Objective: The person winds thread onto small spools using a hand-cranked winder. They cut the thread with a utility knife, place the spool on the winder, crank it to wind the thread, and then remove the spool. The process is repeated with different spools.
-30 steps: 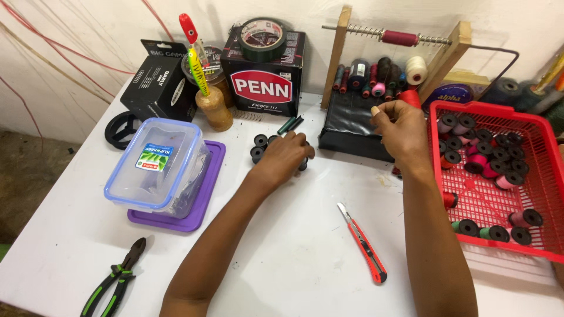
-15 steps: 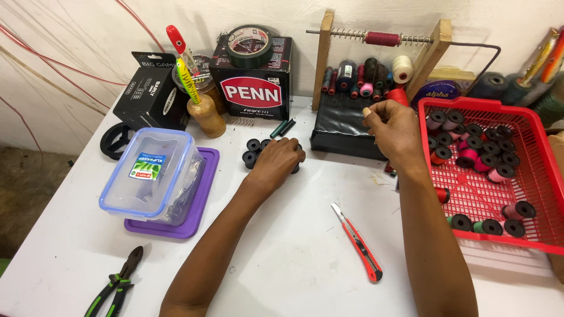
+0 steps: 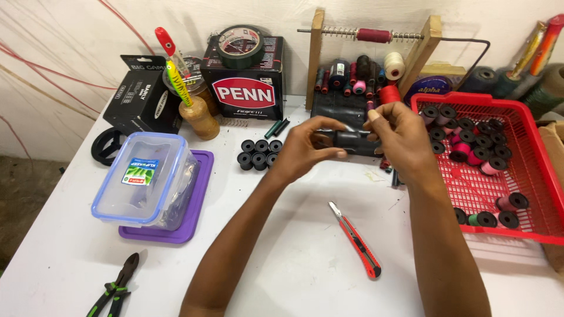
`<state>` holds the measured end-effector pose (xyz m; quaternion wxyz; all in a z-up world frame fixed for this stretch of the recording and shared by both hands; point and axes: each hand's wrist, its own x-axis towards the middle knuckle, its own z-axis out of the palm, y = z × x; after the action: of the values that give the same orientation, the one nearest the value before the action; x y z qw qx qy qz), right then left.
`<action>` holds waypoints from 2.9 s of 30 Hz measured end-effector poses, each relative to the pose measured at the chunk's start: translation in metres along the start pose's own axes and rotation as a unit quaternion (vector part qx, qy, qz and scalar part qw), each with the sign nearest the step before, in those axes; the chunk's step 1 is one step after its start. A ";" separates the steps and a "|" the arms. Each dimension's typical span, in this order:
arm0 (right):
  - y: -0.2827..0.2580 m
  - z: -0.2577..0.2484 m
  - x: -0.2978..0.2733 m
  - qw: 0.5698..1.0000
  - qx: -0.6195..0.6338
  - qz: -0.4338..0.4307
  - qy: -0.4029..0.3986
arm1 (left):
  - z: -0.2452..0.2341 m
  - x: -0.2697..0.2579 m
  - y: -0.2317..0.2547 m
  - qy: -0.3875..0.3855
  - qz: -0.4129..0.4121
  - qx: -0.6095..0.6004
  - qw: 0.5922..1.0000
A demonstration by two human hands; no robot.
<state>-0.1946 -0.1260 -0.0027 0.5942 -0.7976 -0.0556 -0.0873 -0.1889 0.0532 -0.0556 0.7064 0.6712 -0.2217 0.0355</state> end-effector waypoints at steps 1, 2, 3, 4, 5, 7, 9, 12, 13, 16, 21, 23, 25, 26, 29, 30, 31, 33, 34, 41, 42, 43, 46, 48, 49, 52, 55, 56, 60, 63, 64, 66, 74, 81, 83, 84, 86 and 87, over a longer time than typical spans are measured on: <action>0.002 -0.002 -0.003 1.000 0.022 0.009 0.007 | 0.006 0.003 -0.001 -0.010 0.012 0.000 1.000; 0.004 -0.005 -0.006 1.000 0.021 0.012 0.011 | 0.010 0.005 -0.006 -0.013 0.010 -0.002 1.000; 0.006 -0.007 -0.009 1.000 0.021 0.003 0.013 | 0.015 0.006 -0.012 -0.011 0.008 -0.009 1.000; 0.008 -0.010 -0.012 1.000 0.021 -0.007 0.016 | 0.019 0.007 -0.017 -0.008 0.005 -0.016 1.000; 0.015 -0.010 -0.015 1.000 0.019 -0.004 0.018 | 0.023 0.007 -0.022 -0.011 0.004 -0.019 1.000; 0.030 -0.010 -0.022 1.000 0.011 -0.011 0.009 | 0.030 0.006 -0.032 -0.013 0.001 -0.039 0.999; 0.036 -0.005 -0.025 0.999 -0.009 -0.044 0.027 | 0.036 0.004 -0.026 -0.017 0.006 -0.031 0.999; 0.038 0.006 -0.029 0.994 -0.032 -0.089 0.063 | 0.040 0.000 -0.027 -0.011 0.016 -0.013 1.000; 0.038 0.010 -0.030 0.990 -0.037 -0.103 0.084 | 0.041 0.000 -0.029 -0.002 0.021 -0.005 1.000; 0.061 0.014 -0.025 0.983 -0.042 -0.136 0.120 | 0.043 -0.003 -0.031 0.010 0.101 0.066 0.993; 0.064 0.020 -0.028 0.959 -0.112 -0.214 0.151 | 0.048 -0.011 -0.011 -0.003 0.160 0.166 0.973; 0.064 0.023 -0.029 0.951 -0.113 -0.241 0.158 | 0.052 -0.013 -0.013 -0.004 0.150 0.168 0.974; 0.066 0.026 -0.031 0.922 -0.157 -0.302 0.185 | 0.057 -0.014 -0.028 0.043 0.124 0.116 0.984; 0.066 0.026 -0.030 0.922 -0.157 -0.303 0.184 | 0.057 -0.013 -0.031 0.044 0.125 0.117 0.984; 0.066 0.026 -0.026 0.924 -0.144 -0.305 0.180 | 0.058 -0.013 -0.036 0.046 0.096 0.053 0.993; 0.066 0.026 -0.024 0.928 -0.129 -0.303 0.171 | 0.057 -0.014 -0.035 0.042 0.087 0.039 0.995; 0.066 0.025 -0.023 0.933 -0.115 -0.301 0.162 | 0.057 -0.015 -0.034 0.038 0.078 0.025 0.996; 0.060 0.025 -0.024 0.938 -0.099 -0.296 0.152 | 0.057 -0.014 -0.032 0.038 0.071 -0.007 0.997; 0.057 0.025 -0.024 0.942 -0.084 -0.292 0.143 | 0.057 -0.013 -0.031 0.037 0.065 -0.038 0.996; 0.035 0.025 -0.043 0.919 -0.174 -0.313 0.162 | 0.052 -0.008 -0.029 0.061 0.055 -0.016 0.997; 0.034 0.028 -0.046 0.921 -0.181 -0.308 0.156 | 0.052 -0.008 -0.026 0.064 0.056 -0.020 0.996; 0.032 0.030 -0.051 0.922 -0.189 -0.302 0.151 | 0.052 -0.008 -0.024 0.067 0.056 -0.024 0.996; 0.031 0.034 -0.053 0.918 -0.209 -0.294 0.169 | 0.050 -0.007 -0.026 0.060 0.045 -0.038 0.996; 0.033 0.034 -0.052 0.915 -0.211 -0.297 0.174 | 0.050 -0.007 -0.030 0.057 0.039 -0.059 0.996; 0.033 0.035 -0.052 0.913 -0.215 -0.300 0.177 | 0.050 -0.008 -0.033 0.055 0.031 -0.082 0.995; 0.035 0.036 -0.052 0.905 -0.228 -0.309 0.186 | 0.050 -0.006 -0.019 0.060 0.037 -0.055 0.996; 0.036 0.036 -0.052 0.897 -0.234 -0.316 0.201 | 0.049 -0.005 -0.020 0.058 0.036 -0.043 0.997; 0.037 0.036 -0.053 0.897 -0.234 -0.315 0.201 | 0.049 -0.006 -0.021 0.059 0.035 -0.043 0.997; 0.044 0.035 -0.052 0.899 -0.211 -0.314 0.219 | 0.051 -0.005 -0.025 0.063 0.029 -0.057 0.996; 0.047 0.035 -0.052 0.907 -0.173 -0.313 0.223 | 0.052 -0.004 -0.029 0.064 0.019 -0.078 0.995; 0.047 0.035 -0.052 0.913 -0.147 -0.311 0.221 | 0.052 -0.004 -0.030 0.062 0.015 -0.087 0.994; 0.047 0.037 -0.051 0.919 -0.123 -0.304 0.221 | 0.053 -0.004 -0.025 0.056 0.009 -0.102 0.993; 0.049 0.034 -0.050 0.937 0.002 -0.282 0.206 | 0.054 -0.002 -0.033 0.030 -0.021 -0.158 0.987; 0.048 0.031 -0.047 0.932 0.032 -0.304 0.195 | 0.054 0.000 -0.041 0.003 -0.068 -0.193 0.979; 0.049 0.030 -0.045 0.931 0.071 -0.309 0.180 | 0.054 0.001 -0.040 -0.001 -0.076 -0.203 0.976; 0.050 0.030 -0.044 0.930 0.083 -0.315 0.169 | 0.054 0.001 -0.036 0.004 -0.077 -0.195 0.978; 0.053 0.029 -0.043 0.930 0.094 -0.320 0.158 | 0.053 0.000 -0.028 0.008 -0.079 -0.188 0.979; 0.054 0.029 -0.042 0.931 0.075 -0.320 0.156 | 0.052 0.000 -0.025 0.015 -0.087 -0.172 0.981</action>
<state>-0.2232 -0.1132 -0.0698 0.5939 -0.6671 -0.2213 -0.3916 -0.1937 0.0009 -0.0783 0.8147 0.5561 -0.1549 -0.0548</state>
